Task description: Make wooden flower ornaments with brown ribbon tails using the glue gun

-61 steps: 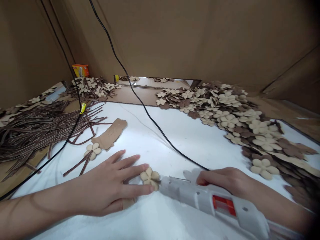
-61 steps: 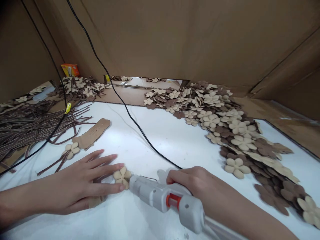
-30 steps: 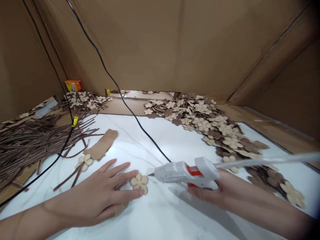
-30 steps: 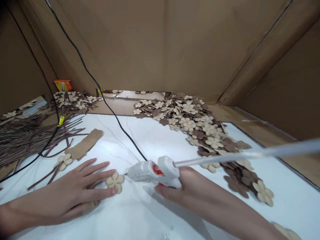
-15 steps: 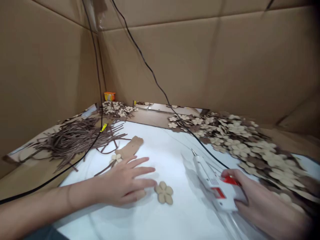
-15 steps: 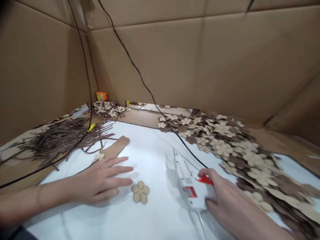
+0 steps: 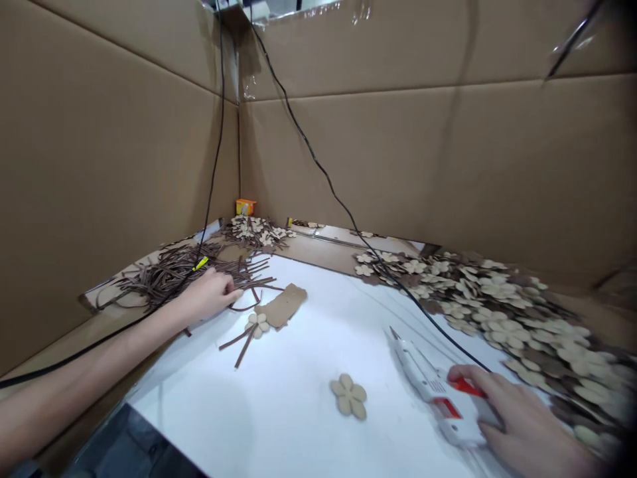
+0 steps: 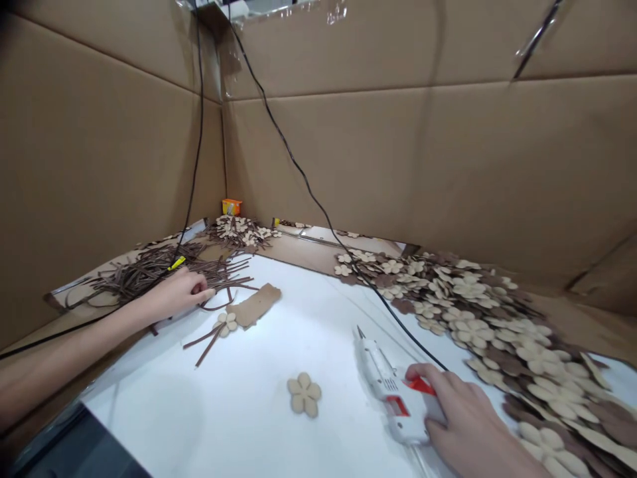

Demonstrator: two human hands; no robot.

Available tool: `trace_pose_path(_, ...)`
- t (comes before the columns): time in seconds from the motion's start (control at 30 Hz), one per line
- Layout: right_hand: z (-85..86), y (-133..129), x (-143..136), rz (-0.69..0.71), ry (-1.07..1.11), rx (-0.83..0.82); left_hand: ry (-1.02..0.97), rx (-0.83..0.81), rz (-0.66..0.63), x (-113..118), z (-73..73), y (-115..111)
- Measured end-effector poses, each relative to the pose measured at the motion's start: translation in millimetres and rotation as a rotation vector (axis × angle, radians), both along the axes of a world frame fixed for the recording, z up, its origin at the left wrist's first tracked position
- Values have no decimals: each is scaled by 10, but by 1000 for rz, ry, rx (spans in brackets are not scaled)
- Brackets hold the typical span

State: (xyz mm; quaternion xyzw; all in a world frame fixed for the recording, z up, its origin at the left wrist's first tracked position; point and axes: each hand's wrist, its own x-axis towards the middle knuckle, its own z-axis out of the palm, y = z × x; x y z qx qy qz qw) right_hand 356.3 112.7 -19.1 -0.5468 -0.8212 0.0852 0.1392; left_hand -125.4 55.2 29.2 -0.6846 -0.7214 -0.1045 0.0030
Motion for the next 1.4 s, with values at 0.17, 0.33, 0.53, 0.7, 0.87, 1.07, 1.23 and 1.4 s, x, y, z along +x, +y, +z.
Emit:
trace_pose_path(0.17, 8, -82, -55, 12, -89, 146, -2, 76, -11, 156, -113, 319)
trace_pose_path(0.33, -21, -167, -74, 47, -5, 297, -83, 138, 3, 33, -79, 374)
trace_pose_path(0.53, 214, -135, -71, 102, -79, 346, -289, 144, 79, -298, -50, 376)
trace_pose_path(0.7, 411, -193, -198, 131, -159, 413, -488, 129, 84, -398, -38, 388)
trace_pose_path(0.87, 565, -393, -395, 232, -224, 372, -534, 225, 127, -446, 103, 333)
trace_pose_path(1.07, 773, -687, -672, 291, -229, 392, -381, 381, 60, -253, 372, 122)
trace_pose_path(1.23, 1013, -991, -999, 349, -20, 371, -320, 421, -287, 468, 571, -200)
trace_pose_path(1.4, 1080, -1103, -1300, 378, 350, 95, -731, 61, -572, 1220, 597, -499)
